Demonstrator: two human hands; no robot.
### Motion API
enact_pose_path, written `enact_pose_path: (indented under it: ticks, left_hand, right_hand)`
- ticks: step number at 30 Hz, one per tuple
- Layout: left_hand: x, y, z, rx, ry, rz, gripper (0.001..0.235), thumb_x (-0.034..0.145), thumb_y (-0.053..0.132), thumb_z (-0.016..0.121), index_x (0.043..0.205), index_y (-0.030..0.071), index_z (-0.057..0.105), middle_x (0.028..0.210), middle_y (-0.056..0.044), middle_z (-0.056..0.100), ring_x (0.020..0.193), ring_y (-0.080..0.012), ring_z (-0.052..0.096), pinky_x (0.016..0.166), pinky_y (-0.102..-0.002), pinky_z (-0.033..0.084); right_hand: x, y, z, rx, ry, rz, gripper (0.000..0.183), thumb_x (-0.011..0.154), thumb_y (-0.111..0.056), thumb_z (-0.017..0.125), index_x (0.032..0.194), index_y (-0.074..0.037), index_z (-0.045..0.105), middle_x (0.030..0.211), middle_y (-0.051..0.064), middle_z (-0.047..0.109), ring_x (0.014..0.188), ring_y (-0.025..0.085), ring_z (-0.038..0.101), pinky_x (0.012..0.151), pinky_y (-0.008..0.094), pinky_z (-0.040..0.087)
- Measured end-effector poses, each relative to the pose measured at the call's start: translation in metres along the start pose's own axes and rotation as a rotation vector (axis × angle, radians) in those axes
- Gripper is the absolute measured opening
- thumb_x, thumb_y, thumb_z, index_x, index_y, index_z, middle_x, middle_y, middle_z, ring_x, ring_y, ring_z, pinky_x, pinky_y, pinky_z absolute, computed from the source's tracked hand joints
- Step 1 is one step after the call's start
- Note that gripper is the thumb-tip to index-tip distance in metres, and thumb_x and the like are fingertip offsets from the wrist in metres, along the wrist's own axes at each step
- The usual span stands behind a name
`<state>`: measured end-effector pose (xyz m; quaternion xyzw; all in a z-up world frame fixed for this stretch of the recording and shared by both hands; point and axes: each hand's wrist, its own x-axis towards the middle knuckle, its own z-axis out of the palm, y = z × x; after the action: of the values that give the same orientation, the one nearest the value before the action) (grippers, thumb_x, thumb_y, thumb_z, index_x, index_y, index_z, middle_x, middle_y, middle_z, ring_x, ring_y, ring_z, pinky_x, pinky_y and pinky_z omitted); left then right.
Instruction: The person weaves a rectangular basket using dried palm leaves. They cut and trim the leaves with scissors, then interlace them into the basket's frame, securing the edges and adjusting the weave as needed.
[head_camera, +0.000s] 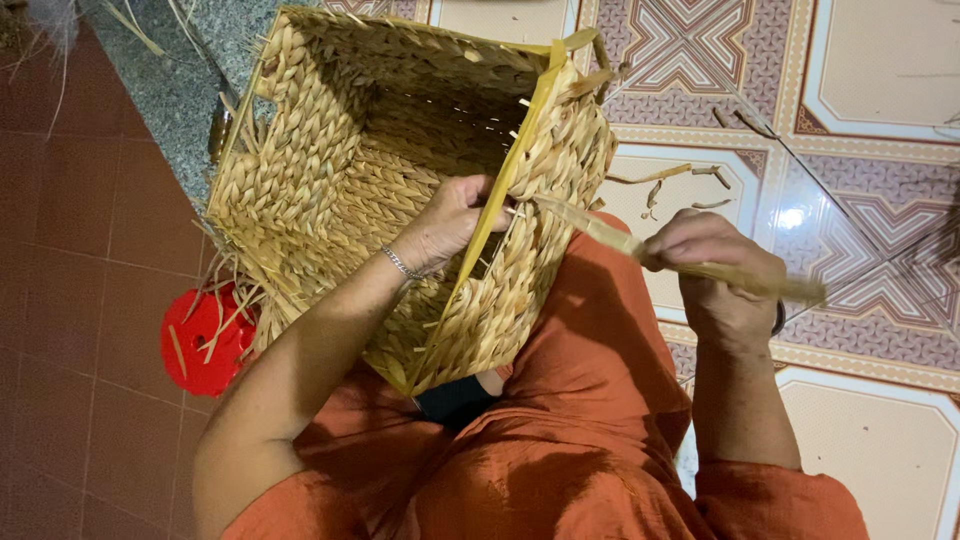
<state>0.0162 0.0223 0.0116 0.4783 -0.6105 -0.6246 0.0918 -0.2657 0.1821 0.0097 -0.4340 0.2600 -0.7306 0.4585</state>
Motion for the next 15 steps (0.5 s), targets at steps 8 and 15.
enact_pose_path:
  ticks: [8,15]
  left_hand:
    - [-0.004,0.004,-0.009,-0.078,-0.037,-0.002,0.021,0.102,0.020,0.059,0.110,0.006,0.072,0.095,-0.001,0.070,0.081,-0.0075,0.060,0.075,-0.024,0.053]
    - [-0.017,0.022,-0.005,0.094,0.110,0.196,0.026,0.087,0.013,0.072,0.107,0.009,0.056,0.099,0.000,0.059,0.081,-0.0102,0.061,0.074,-0.026,0.061]
  right_hand:
    - [0.038,0.013,0.011,-0.626,-0.385,0.016,0.012,0.087,-0.007,0.071,0.076,-0.003,0.066,0.070,0.005,0.061,0.071,0.016,0.049,0.068,0.035,0.040]
    - [0.069,0.036,0.035,-0.655,-0.507,0.130,0.035,0.095,-0.017,0.067,0.061,-0.011,0.059,0.058,-0.001,0.057,0.057,0.010,0.046,0.054,0.031,0.042]
